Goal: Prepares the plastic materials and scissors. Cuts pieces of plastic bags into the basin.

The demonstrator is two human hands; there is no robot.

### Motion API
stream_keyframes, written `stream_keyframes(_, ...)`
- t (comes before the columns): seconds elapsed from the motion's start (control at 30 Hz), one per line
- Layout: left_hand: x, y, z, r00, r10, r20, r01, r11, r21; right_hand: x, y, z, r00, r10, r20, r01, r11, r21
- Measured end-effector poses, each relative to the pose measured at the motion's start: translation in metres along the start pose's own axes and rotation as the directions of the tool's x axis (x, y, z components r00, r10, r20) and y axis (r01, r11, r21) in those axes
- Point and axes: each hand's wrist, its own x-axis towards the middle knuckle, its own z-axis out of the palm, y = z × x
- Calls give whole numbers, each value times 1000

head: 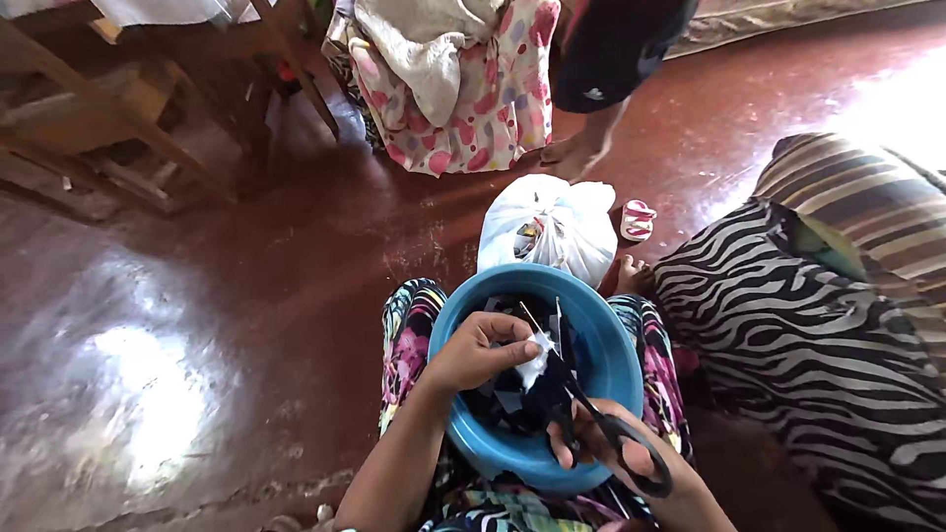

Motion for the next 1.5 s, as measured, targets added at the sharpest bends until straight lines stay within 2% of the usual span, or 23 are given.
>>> stream_keyframes(0.2, -1, -7, 4, 992, 3, 124, 9, 996, -93, 1, 8, 7, 996, -58, -73, 50, 992, -119)
stream_keyframes(0.33, 1, -8, 4, 989, 22, 144, -4, 992, -125, 0, 8, 9, 990, -69, -125, 64, 997, -49)
stream_keyframes(0.47, -1, -7, 5, 989, 5, 148, 3, 998, -55, 1, 2, 13, 970, -101, -221, 98, 995, -23)
stream_keyframes(0.53, -4, -5, 5, 997, -30, 66, 30, 999, -10, -1, -4, 10, 962, -120, -244, 100, 991, -90)
stream_keyframes(0.63, -5, 5, 2, 987, -11, -160, 11, 1000, -1, -11, -15, 5, 963, -97, -250, 16, 951, -310)
stream_keyframes(0.67, -5, 9, 1, 971, 3, -239, -5, 1000, -5, -14, -18, 4, 972, -74, -223, -4, 944, -330)
stream_keyframes(0.77, -1, 18, 0, 910, 6, -414, -25, 999, -40, -21, -19, 6, 997, 31, -77, -42, 988, -150)
stream_keyframes(0.87, 4, 17, -2, 880, 27, -474, -47, 998, -31, -20, -4, 9, 995, 98, 31, -98, 995, 12)
stream_keyframes(0.97, 5, 13, -6, 909, 112, -403, -112, 993, 22, -19, 8, 10, 993, 103, 52, -109, 987, 122)
stream_keyframes(1.13, 0, 9, -17, 960, 217, -176, -192, 970, 149, -15, 9, 11, 995, 51, 84, -74, 953, 294)
stream_keyframes(1.33, -1, 4, -24, 948, 312, 56, -316, 909, 271, -11, 10, 9, 996, 43, 79, -64, 958, 279)
stream_keyframes(1.5, -1, 0, -28, 926, 360, 116, -378, 890, 256, -7, 3, 9, 999, 35, -30, -30, 991, 133)
